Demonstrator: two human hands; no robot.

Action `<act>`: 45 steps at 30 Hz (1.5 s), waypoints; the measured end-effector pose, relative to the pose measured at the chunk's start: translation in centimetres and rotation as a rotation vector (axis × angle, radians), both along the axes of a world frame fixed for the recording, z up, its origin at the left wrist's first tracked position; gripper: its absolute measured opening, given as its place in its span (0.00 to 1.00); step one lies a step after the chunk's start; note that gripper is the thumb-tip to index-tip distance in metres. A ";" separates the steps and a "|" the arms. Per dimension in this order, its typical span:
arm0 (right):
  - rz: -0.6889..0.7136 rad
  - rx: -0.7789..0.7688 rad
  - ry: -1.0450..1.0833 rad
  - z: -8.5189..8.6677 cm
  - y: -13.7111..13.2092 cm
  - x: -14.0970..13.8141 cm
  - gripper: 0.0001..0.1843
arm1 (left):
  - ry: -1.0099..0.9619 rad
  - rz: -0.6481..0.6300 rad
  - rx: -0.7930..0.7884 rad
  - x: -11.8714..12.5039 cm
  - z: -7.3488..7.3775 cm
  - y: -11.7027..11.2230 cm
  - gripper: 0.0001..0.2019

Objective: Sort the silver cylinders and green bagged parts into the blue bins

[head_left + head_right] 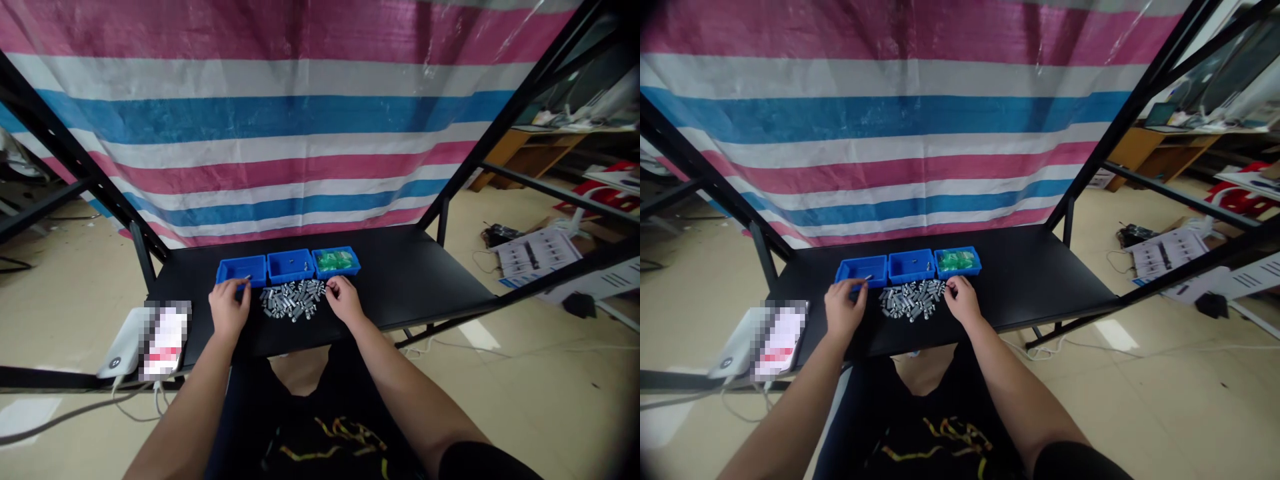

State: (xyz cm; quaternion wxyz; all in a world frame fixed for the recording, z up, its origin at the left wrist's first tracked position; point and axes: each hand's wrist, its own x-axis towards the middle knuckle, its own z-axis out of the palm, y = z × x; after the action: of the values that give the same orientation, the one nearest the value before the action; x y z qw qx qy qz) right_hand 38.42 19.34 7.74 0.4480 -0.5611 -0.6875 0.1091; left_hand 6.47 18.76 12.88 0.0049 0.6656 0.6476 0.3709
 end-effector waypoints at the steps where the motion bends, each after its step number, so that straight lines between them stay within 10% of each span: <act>1: 0.009 -0.006 -0.020 -0.1 -0.1 -0.1 0.04 | 0.012 0.045 0.003 -0.1 0.6 0.7 0.13; 15: 0.029 -0.002 -0.210 0.3 -0.3 -0.5 0.16 | 0.133 0.151 -0.047 -0.7 -0.1 0.9 0.12; 27: 0.021 -0.015 -0.189 0.1 -0.2 -0.4 0.12 | 0.437 0.085 -0.698 -1.4 3.8 12.3 0.19; 45: 0.032 -0.019 -0.230 0.6 -0.3 -0.3 0.08 | 0.603 -0.012 -0.735 -1.2 3.5 13.3 0.17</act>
State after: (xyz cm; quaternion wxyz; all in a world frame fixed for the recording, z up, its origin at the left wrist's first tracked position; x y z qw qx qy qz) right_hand 38.12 19.08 8.33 0.3591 -0.5632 -0.7420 0.0575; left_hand 5.22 32.11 16.39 0.0540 0.7015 0.7046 -0.0924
